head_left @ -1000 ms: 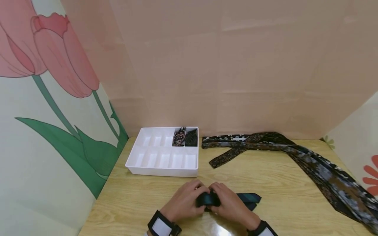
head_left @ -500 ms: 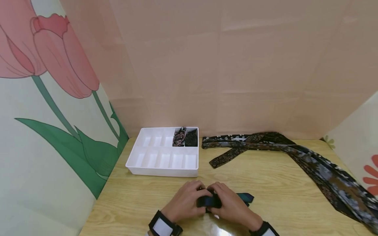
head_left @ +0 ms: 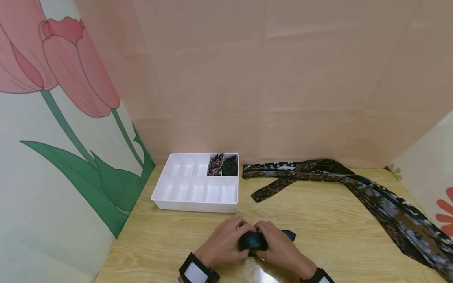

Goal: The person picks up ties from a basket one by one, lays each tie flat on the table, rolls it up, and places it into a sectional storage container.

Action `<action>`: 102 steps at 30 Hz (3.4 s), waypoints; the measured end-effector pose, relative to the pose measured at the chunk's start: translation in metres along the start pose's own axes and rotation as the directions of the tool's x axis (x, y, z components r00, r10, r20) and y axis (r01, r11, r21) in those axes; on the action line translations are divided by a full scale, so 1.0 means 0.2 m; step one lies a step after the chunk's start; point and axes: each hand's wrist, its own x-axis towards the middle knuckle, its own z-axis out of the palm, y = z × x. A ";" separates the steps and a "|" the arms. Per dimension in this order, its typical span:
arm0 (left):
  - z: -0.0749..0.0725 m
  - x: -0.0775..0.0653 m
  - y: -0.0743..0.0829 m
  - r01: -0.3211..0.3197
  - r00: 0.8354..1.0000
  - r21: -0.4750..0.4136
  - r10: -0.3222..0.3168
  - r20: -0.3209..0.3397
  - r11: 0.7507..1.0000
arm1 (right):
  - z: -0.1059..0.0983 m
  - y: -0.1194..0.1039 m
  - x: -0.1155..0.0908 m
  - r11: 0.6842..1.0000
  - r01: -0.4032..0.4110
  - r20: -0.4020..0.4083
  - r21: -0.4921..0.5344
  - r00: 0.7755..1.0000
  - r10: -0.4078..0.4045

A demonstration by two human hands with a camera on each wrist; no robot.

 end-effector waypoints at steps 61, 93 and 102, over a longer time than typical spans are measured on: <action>0.00 0.06 0.07 0.370 0.903 -0.676 -0.419 0.100 0.637 | 0.00 0.00 0.01 0.960 0.282 -0.289 0.003 0.919 -0.269; 0.06 0.03 -0.03 0.311 0.940 -0.466 -0.342 0.021 0.828 | 0.04 0.06 0.10 0.993 -0.043 -0.209 0.110 0.976 0.065; -0.17 0.04 -0.03 0.284 0.930 -0.465 -0.360 -0.080 0.839 | -0.09 0.06 0.15 0.944 -0.034 -0.134 0.327 0.988 0.082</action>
